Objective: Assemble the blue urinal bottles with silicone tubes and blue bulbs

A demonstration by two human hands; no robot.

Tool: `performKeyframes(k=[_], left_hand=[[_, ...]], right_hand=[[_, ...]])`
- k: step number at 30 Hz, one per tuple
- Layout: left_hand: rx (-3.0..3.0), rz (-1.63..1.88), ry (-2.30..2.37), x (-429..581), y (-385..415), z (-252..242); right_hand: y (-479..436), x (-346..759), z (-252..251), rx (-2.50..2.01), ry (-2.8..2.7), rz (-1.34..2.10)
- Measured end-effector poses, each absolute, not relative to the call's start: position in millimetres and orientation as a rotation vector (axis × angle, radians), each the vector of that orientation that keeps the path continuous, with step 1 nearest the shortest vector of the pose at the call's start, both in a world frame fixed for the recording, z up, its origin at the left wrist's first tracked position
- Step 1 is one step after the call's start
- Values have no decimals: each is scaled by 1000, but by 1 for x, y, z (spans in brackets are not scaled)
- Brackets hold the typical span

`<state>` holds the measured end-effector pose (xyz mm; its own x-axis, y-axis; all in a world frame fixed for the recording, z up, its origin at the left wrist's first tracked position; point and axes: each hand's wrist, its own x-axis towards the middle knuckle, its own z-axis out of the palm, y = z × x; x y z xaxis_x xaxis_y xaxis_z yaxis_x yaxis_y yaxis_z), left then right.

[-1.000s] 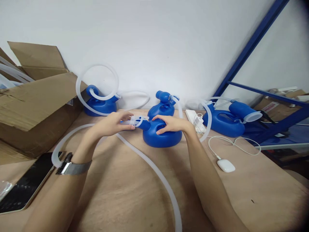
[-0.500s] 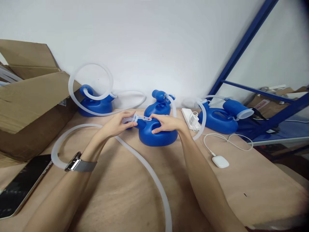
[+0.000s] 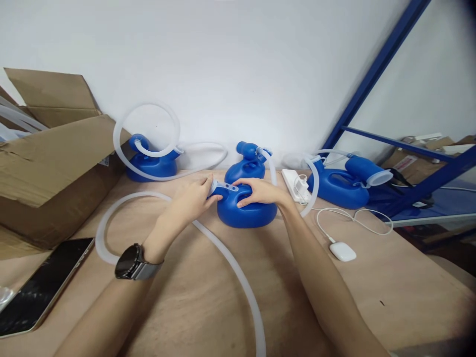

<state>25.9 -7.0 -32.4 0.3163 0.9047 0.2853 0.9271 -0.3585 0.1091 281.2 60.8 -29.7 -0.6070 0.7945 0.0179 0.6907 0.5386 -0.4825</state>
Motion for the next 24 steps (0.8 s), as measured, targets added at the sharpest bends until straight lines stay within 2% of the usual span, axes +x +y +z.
performKeyframes(k=[6, 15, 24], left_hand=[[-2194, -430, -1772, 51, -12, -46], [-2165, -621, -1749, 53, 2, -63], [-2176, -650, -1781, 59, -4, -61]], right_hand=[[54, 274, -27, -1359, -2565, 592], [53, 272, -29, -1313, -2566, 562], [59, 273, -33, -1272, -2600, 607]])
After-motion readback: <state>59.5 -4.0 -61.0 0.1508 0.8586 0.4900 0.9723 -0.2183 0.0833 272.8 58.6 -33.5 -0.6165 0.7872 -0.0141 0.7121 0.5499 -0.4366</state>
